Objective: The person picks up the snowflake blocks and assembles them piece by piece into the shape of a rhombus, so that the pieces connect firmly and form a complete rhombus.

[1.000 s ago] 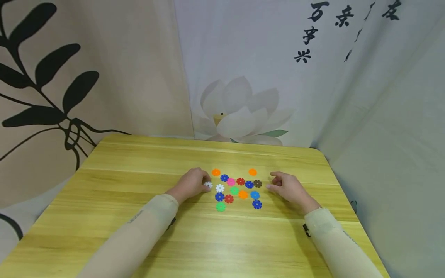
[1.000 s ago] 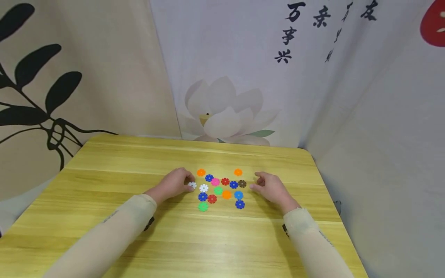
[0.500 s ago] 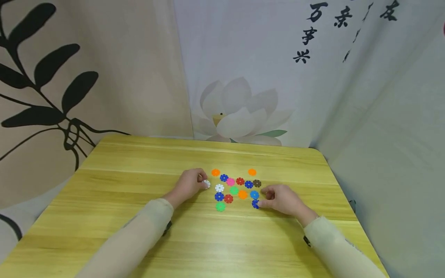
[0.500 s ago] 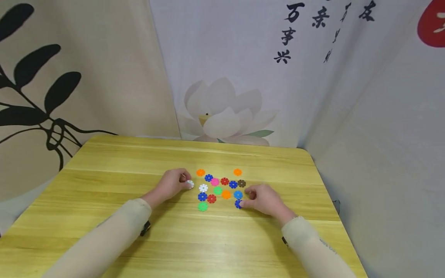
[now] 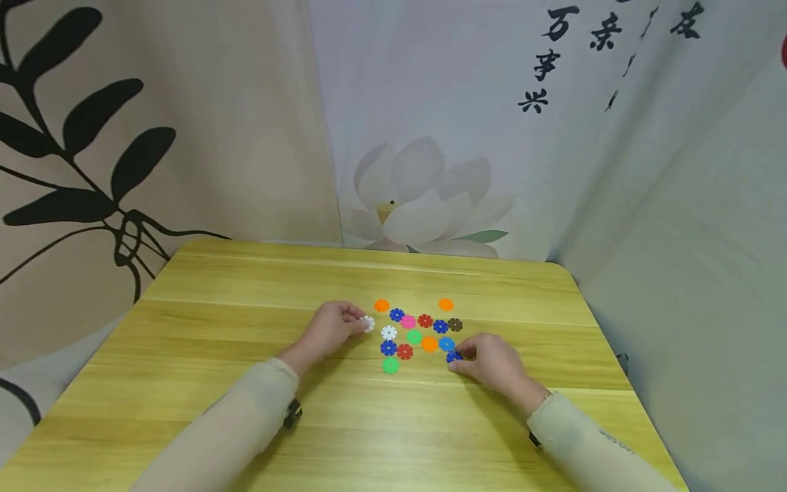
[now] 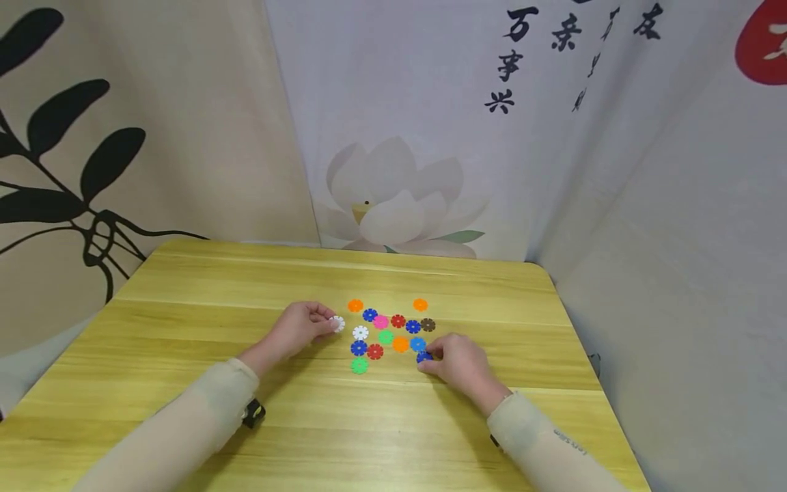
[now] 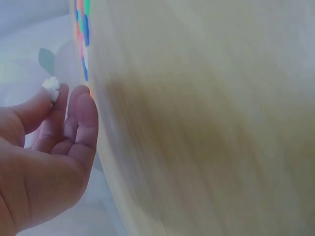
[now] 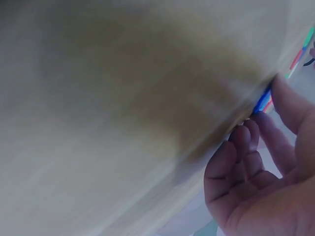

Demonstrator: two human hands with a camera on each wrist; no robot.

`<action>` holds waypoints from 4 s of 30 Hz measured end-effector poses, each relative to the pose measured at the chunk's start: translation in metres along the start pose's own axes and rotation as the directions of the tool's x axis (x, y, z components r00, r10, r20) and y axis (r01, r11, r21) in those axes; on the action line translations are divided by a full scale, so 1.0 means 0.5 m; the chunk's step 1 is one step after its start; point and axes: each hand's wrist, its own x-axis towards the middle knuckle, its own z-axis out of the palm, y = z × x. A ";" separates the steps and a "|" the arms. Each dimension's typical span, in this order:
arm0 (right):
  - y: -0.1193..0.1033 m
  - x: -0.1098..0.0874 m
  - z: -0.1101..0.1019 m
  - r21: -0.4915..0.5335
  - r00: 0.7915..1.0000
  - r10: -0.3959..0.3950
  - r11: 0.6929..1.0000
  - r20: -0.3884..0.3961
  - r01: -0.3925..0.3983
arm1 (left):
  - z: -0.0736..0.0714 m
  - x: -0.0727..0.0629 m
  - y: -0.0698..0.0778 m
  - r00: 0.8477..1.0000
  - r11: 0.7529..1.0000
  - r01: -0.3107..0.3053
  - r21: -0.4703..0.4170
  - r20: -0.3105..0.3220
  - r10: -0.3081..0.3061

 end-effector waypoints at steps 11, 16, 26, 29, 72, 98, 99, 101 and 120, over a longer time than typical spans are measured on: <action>0.006 0.000 -0.007 0.178 0.998 0.046 0.983 0.051 -0.055 | 0.012 -0.017 0.017 0.997 0.979 0.059 -0.195 0.060 -0.048; 0.007 0.005 -0.023 0.270 0.995 0.042 0.961 0.092 -0.065 | 0.013 -0.024 0.019 0.996 0.956 0.058 -0.286 0.084 -0.035; -0.045 0.054 -0.045 0.397 0.998 0.012 0.917 0.061 -0.035 | 0.021 -0.042 0.035 0.994 0.923 0.077 -0.378 0.099 -0.042; -0.065 0.065 -0.043 0.416 0.999 0.007 0.909 0.052 -0.028 | 0.023 -0.041 0.037 0.994 0.919 0.084 -0.386 0.094 -0.052; -0.141 0.105 -0.034 0.581 0.990 -0.077 0.803 -0.122 0.134 | 0.062 -0.030 0.115 0.991 0.845 0.129 -0.519 0.102 -0.089; -0.140 0.103 -0.015 0.549 0.962 -0.172 0.793 -0.214 0.264 | 0.063 -0.039 0.116 0.989 0.826 0.132 -0.547 0.133 -0.070; -0.140 0.102 -0.015 0.545 0.959 -0.180 0.793 -0.218 0.273 | 0.064 -0.039 0.115 0.988 0.825 0.136 -0.548 0.135 -0.073; -0.139 0.099 -0.014 0.537 0.954 -0.198 0.792 -0.226 0.291 | 0.066 -0.041 0.112 0.987 0.819 0.146 -0.555 0.142 -0.080; -0.142 0.093 -0.019 0.586 0.956 -0.119 0.767 -0.268 0.260 | 0.062 -0.044 0.109 0.994 0.804 0.112 -0.584 0.071 -0.087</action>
